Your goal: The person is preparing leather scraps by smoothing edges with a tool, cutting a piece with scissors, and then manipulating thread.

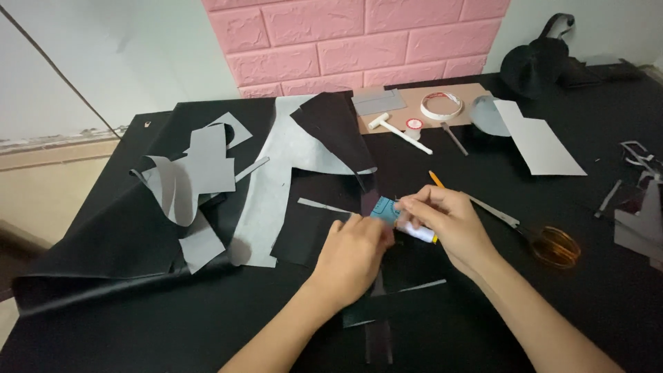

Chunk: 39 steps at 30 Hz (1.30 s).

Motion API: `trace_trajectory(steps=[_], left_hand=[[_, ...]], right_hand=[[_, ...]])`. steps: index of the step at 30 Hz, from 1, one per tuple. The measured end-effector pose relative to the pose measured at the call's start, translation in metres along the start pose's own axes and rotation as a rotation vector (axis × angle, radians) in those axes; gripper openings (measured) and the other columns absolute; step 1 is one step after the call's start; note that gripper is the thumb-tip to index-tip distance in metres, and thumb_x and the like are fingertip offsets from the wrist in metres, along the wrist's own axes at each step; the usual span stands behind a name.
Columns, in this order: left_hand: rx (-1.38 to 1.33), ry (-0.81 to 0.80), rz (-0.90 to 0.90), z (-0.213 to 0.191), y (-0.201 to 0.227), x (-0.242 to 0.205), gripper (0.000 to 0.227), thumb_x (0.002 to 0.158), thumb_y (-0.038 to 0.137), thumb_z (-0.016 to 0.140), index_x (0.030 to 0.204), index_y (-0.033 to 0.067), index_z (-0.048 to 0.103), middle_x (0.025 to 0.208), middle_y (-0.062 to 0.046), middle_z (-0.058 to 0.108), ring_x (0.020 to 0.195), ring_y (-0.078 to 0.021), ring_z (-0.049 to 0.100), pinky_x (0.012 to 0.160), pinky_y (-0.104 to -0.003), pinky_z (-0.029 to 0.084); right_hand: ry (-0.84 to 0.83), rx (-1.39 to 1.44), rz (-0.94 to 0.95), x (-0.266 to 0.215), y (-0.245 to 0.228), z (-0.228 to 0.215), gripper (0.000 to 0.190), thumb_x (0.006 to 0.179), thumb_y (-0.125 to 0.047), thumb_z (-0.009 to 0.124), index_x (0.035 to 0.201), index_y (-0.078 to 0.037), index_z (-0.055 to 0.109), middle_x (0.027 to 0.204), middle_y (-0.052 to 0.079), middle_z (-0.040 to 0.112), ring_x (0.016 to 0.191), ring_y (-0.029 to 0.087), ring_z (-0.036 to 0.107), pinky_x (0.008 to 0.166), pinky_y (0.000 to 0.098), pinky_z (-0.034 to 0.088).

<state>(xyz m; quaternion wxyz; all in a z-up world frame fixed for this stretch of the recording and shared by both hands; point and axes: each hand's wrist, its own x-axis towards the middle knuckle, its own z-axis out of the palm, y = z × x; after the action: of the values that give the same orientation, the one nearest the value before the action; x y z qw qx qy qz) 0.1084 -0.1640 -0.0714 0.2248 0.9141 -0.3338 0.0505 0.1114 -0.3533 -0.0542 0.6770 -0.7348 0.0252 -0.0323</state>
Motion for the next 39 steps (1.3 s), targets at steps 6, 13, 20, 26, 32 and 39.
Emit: trace_trajectory(steps=[6,13,20,26,32,39], left_hand=[[-0.85,0.529,-0.211,-0.006,-0.002,0.003,0.016,0.091,0.006,0.073,0.107,0.0064,0.076,0.087,-0.014,0.081,0.091,-0.0293,0.079,0.079,-0.037,0.06],[-1.196,0.562,-0.315,-0.002,0.013,0.004,0.023,0.083,0.002,0.082,0.105,0.0003,0.08,0.087,-0.016,0.083,0.085,-0.0181,0.079,0.075,-0.031,0.064],[-1.216,0.622,-0.317,-0.006,0.02,0.002,0.024,0.08,-0.002,0.084,0.103,-0.0006,0.081,0.084,-0.015,0.083,0.084,-0.0186,0.078,0.074,-0.032,0.065],[-1.184,0.623,-0.326,-0.001,0.019,0.004,0.023,0.08,0.0,0.084,0.103,0.0003,0.081,0.084,-0.017,0.082,0.084,-0.0212,0.077,0.073,-0.033,0.065],[-1.292,0.637,-0.343,-0.004,0.022,0.001,0.022,0.082,-0.002,0.081,0.105,-0.0023,0.079,0.087,-0.018,0.082,0.087,-0.0221,0.077,0.077,-0.033,0.064],[-1.495,0.615,-0.361,0.022,0.012,0.006,0.023,0.085,-0.002,0.078,0.108,-0.0057,0.078,0.092,-0.021,0.08,0.093,-0.0245,0.076,0.082,-0.035,0.062]], right_hand=[[-0.032,0.245,-0.09,-0.007,0.01,0.022,0.018,0.093,-0.001,0.063,0.091,0.016,0.068,0.107,0.043,0.07,0.1,0.054,0.073,0.086,0.0613,0.06],[0.037,0.158,-0.325,-0.023,0.003,0.034,0.016,0.093,-0.001,0.065,0.088,0.014,0.071,0.091,0.032,0.077,0.086,0.04,0.08,0.077,0.0499,0.065],[0.085,0.035,-0.47,-0.034,-0.012,0.038,0.013,0.092,0.0,0.066,0.089,0.011,0.072,0.079,0.025,0.078,0.076,0.031,0.08,0.07,0.0429,0.065],[0.126,-0.069,-0.524,-0.037,-0.012,0.039,0.013,0.092,-0.002,0.067,0.087,0.007,0.074,0.076,0.024,0.078,0.074,0.028,0.078,0.065,0.0372,0.063],[0.159,-0.109,-0.576,-0.041,-0.016,0.043,0.01,0.091,0.0,0.067,0.09,0.007,0.075,0.077,0.023,0.078,0.067,0.03,0.078,0.061,0.0342,0.061],[0.183,-0.099,-0.626,-0.037,-0.003,0.04,0.01,0.089,0.005,0.066,0.095,0.009,0.073,0.087,0.032,0.076,0.075,0.042,0.077,0.064,0.0385,0.062]])
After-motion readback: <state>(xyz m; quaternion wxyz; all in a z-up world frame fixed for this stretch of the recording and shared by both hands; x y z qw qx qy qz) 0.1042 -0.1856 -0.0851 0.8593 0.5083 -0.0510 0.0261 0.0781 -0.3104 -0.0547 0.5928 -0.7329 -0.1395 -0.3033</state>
